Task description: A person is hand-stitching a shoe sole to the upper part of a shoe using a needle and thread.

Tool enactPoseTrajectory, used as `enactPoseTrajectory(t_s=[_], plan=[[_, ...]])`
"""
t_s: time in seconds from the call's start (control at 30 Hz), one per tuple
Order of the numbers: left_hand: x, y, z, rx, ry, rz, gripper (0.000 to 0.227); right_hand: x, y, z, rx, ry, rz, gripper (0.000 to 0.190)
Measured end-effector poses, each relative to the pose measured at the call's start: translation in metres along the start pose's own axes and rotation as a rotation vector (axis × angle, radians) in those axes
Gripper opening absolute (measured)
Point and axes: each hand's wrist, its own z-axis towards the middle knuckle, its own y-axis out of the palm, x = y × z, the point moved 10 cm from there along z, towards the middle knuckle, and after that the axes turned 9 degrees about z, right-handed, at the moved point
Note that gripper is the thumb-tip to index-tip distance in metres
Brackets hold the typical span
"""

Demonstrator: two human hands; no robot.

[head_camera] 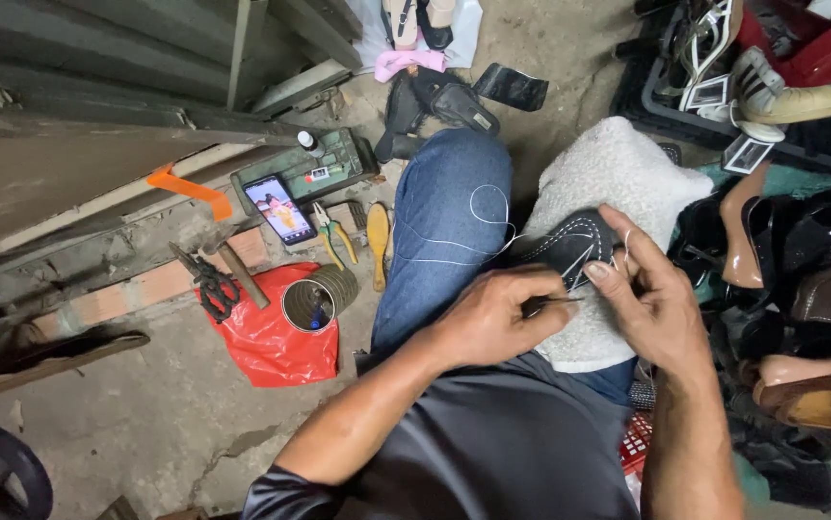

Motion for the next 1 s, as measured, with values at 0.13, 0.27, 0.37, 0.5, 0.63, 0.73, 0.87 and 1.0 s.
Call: enactPoseTrajectory(t_s=[0.13, 0.27, 0.37, 0.5, 0.63, 0.73, 0.87, 1.0], plan=[[0.003, -0.018, -0.003, 0.145, 0.03, 0.023, 0.025, -0.009, 0.002, 0.002, -0.021, -0.135, -0.022, 0.061], [-0.027, -0.03, 0.012, 0.195, -0.173, 0.271, 0.032, -0.013, 0.002, 0.001, 0.003, -0.156, 0.017, 0.06], [-0.038, -0.025, 0.02, 0.205, -0.19, 0.474, 0.022, -0.014, 0.0, 0.001, 0.003, -0.157, 0.0, 0.06], [-0.018, -0.017, 0.027, 0.299, -0.033, 0.497, 0.024, -0.016, 0.002, 0.001, -0.02, -0.144, 0.023, 0.058], [-0.018, -0.006, 0.035, 0.36, 0.036, 0.515, 0.022, -0.012, 0.001, 0.003, -0.016, -0.131, 0.035, 0.058], [-0.008, -0.011, 0.034, 0.392, 0.103, 0.538, 0.013, -0.009, -0.001, 0.003, -0.019, -0.131, 0.048, 0.059], [-0.004, -0.028, 0.02, 0.245, 0.164, 0.121, 0.009, -0.009, 0.0, 0.005, -0.024, -0.109, 0.066, 0.059], [-0.015, -0.073, -0.034, 0.006, 0.139, -0.348, 0.015, -0.018, 0.0, 0.007, -0.011, -0.144, 0.0, 0.059]])
